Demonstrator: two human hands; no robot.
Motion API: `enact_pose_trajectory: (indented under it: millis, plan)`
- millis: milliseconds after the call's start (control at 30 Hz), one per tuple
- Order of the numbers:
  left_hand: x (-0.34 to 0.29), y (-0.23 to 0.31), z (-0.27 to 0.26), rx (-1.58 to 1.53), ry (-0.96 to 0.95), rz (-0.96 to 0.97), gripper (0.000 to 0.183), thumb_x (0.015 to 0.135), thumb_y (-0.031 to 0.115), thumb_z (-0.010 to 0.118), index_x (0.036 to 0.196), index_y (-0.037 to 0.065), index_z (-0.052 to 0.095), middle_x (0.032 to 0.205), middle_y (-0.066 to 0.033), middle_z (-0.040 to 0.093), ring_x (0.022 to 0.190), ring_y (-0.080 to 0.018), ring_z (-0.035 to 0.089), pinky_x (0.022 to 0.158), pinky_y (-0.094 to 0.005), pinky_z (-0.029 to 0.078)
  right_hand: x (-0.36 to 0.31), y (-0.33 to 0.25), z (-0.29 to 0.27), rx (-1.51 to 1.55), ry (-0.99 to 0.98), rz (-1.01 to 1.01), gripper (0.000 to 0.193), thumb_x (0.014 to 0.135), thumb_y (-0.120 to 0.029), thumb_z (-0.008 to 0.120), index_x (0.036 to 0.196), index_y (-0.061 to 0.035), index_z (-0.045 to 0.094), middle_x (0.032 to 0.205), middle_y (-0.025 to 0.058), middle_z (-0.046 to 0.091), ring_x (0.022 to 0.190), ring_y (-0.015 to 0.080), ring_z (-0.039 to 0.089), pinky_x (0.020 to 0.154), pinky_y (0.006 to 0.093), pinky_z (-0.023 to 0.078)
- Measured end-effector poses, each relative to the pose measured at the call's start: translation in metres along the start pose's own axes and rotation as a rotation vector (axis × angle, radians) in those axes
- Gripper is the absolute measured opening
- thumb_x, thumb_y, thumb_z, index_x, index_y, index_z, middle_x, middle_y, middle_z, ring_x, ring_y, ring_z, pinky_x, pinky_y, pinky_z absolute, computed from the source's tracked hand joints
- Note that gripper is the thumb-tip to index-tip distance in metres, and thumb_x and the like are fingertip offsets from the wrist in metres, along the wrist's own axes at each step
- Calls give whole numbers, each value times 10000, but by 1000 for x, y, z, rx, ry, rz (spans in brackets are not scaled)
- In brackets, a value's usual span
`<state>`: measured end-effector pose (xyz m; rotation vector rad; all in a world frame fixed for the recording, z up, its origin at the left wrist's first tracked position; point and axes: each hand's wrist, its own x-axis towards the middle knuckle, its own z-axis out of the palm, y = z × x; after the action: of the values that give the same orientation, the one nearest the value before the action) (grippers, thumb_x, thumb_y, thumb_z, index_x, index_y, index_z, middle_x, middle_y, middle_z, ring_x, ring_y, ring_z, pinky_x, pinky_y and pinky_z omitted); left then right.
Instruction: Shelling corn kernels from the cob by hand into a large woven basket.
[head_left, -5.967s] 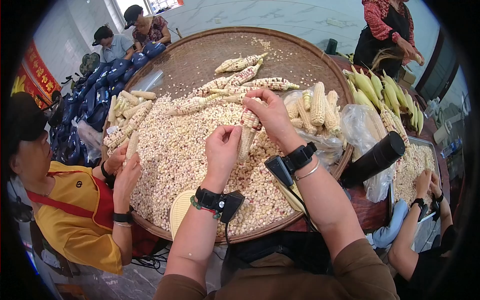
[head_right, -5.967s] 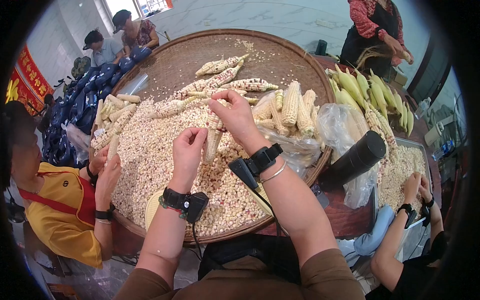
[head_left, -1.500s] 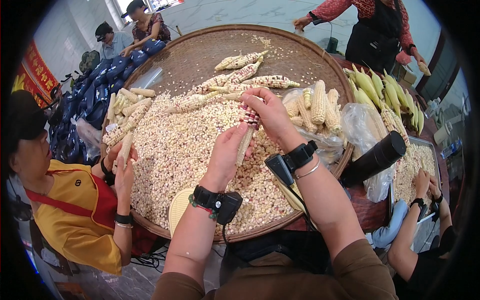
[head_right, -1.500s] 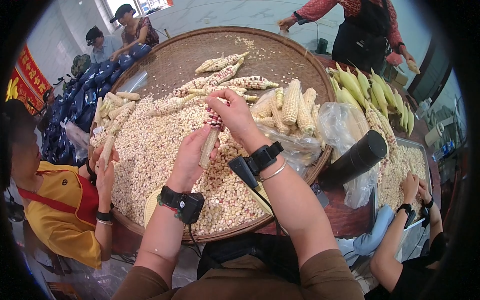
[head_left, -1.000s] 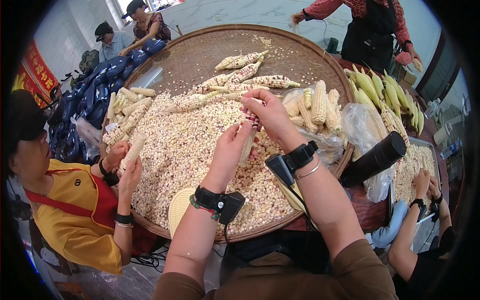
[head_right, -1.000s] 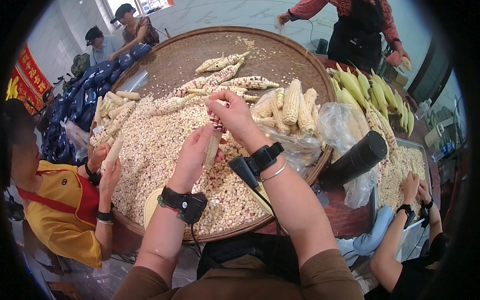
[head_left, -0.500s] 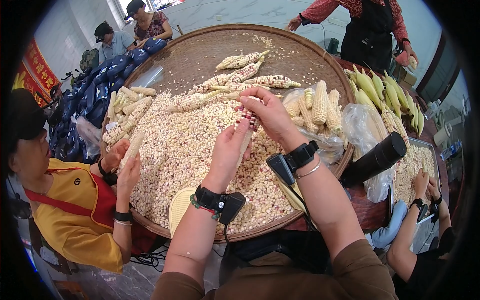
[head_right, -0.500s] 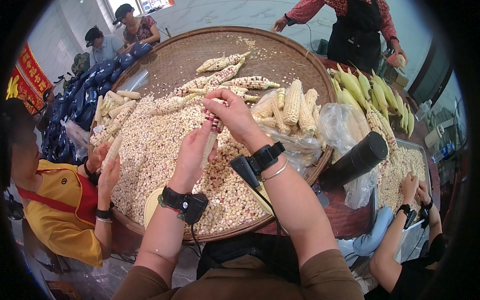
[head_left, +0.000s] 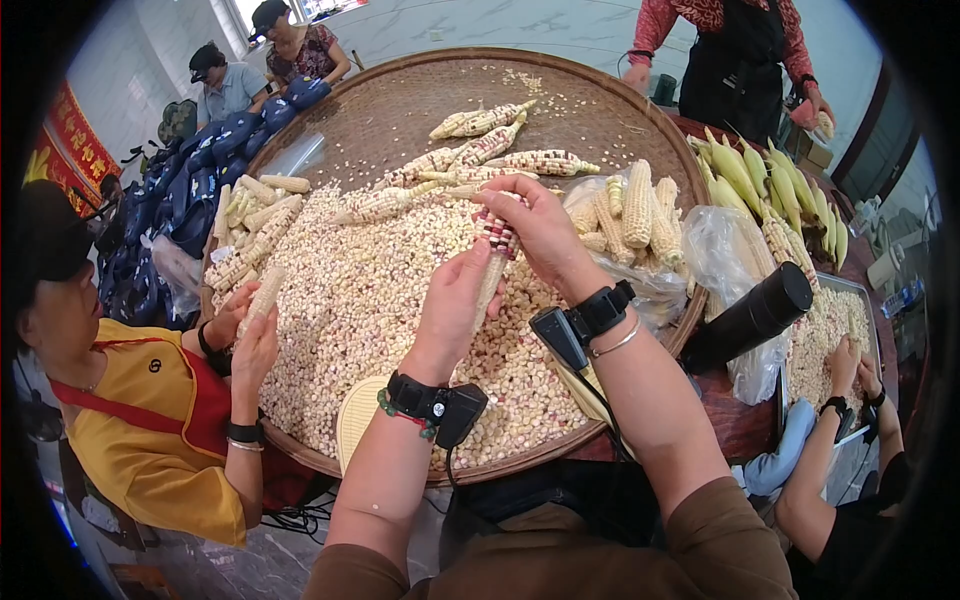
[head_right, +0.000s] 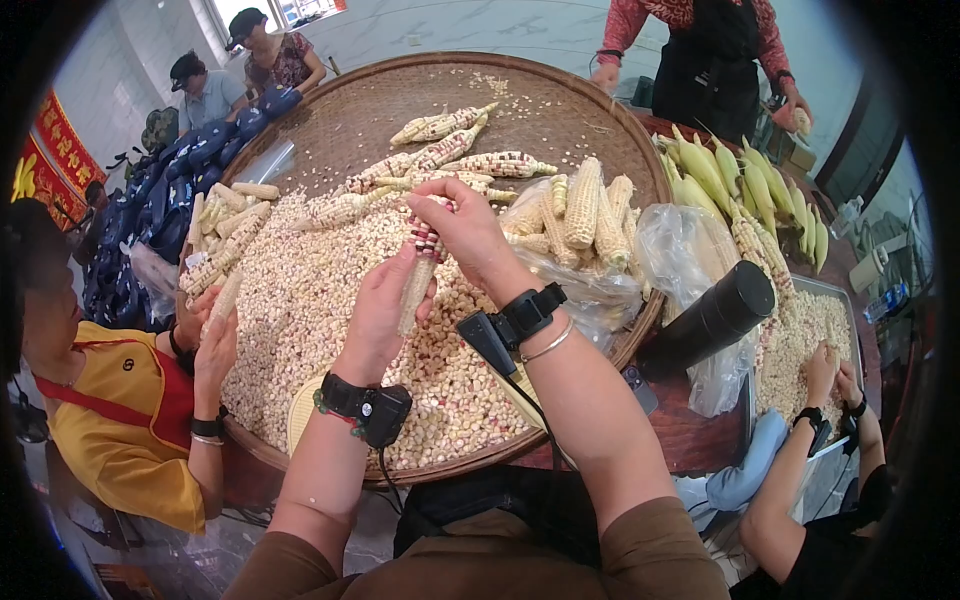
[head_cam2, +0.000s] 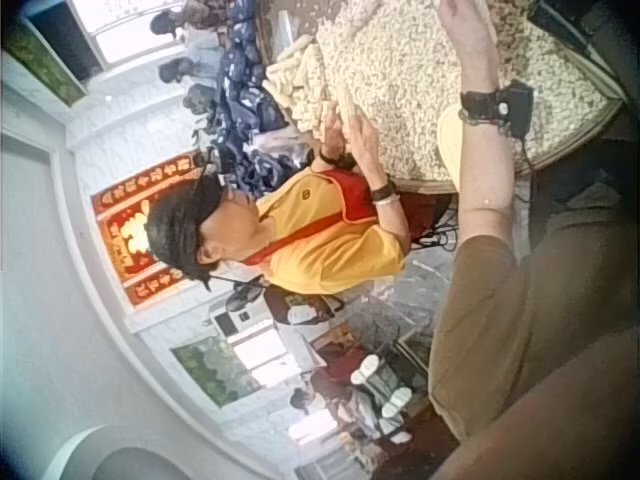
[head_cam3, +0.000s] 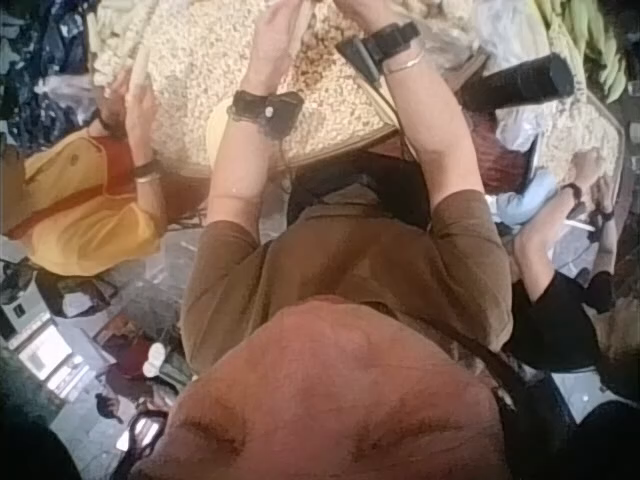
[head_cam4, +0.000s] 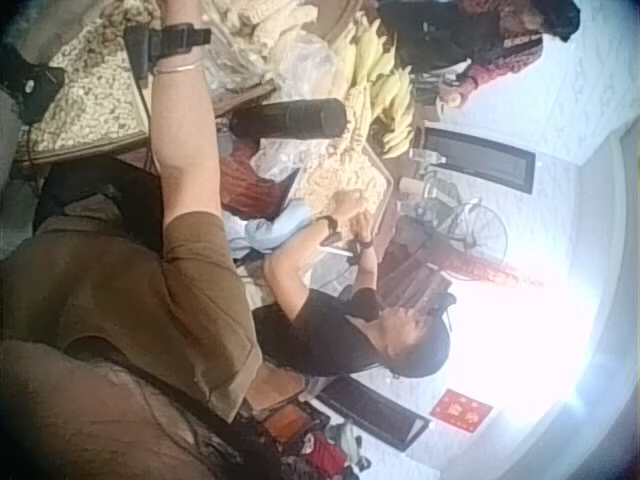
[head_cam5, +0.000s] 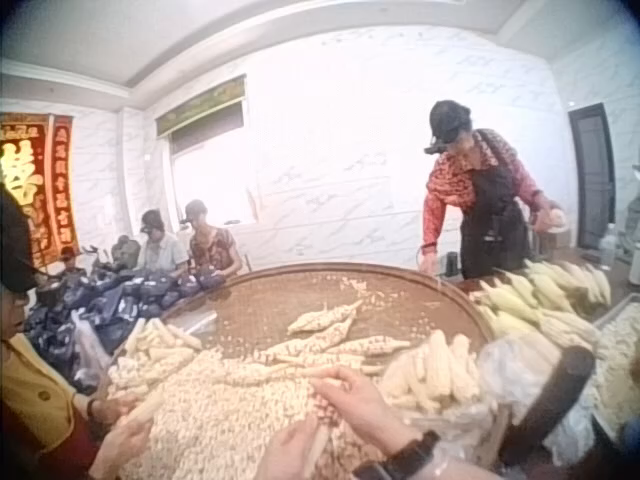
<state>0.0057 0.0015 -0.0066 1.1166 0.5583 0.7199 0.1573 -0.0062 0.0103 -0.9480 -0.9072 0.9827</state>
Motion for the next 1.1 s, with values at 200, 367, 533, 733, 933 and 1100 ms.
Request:
enact_pose_trajectory:
  millis: [200,367,533,733,933,1100]
  plan:
    - [2,-2,0,17,-1,-4,428,1016,418,437,1002,23,600,702,-49,588,518,-114,511,484,-233,408,-1,-1,-1,6,11,-5,146,920,-133,644,1031,-48,604,918,-3,615,825,57,567,730,211,487]
    - [3,-3,-3,-21,30,-32,502,1032,455,344,1015,17,590,695,-61,585,514,-137,512,483,-259,409,-2,-1,1,-24,9,-20,133,916,-132,648,1015,-51,611,911,-10,607,824,52,556,718,202,458]
    - [0,5,6,17,36,-70,488,1023,459,384,992,20,595,694,-49,579,503,-118,497,470,-238,391,-3,-3,0,-23,22,-3,135,908,-131,656,1009,-54,613,906,-16,602,811,47,547,705,198,446]
    - [0,-3,4,5,10,2,384,984,413,528,937,37,592,685,-26,571,498,-87,481,455,-218,366,-2,-3,0,-21,23,1,150,902,-131,664,1017,-52,609,908,-14,603,814,47,551,700,202,456]
    - [1,0,3,-30,10,-13,388,980,414,534,917,37,599,685,-25,572,494,-84,478,455,-211,365,-4,-6,2,-25,17,-4,164,906,-136,657,1033,-47,602,914,-7,602,816,51,559,705,205,468]
    - [0,1,4,-26,16,-13,383,987,404,524,912,37,602,682,-25,571,499,-85,483,454,-214,372,-4,-6,2,-38,18,3,159,914,-138,646,1036,-47,602,918,-2,600,815,50,557,705,203,466]
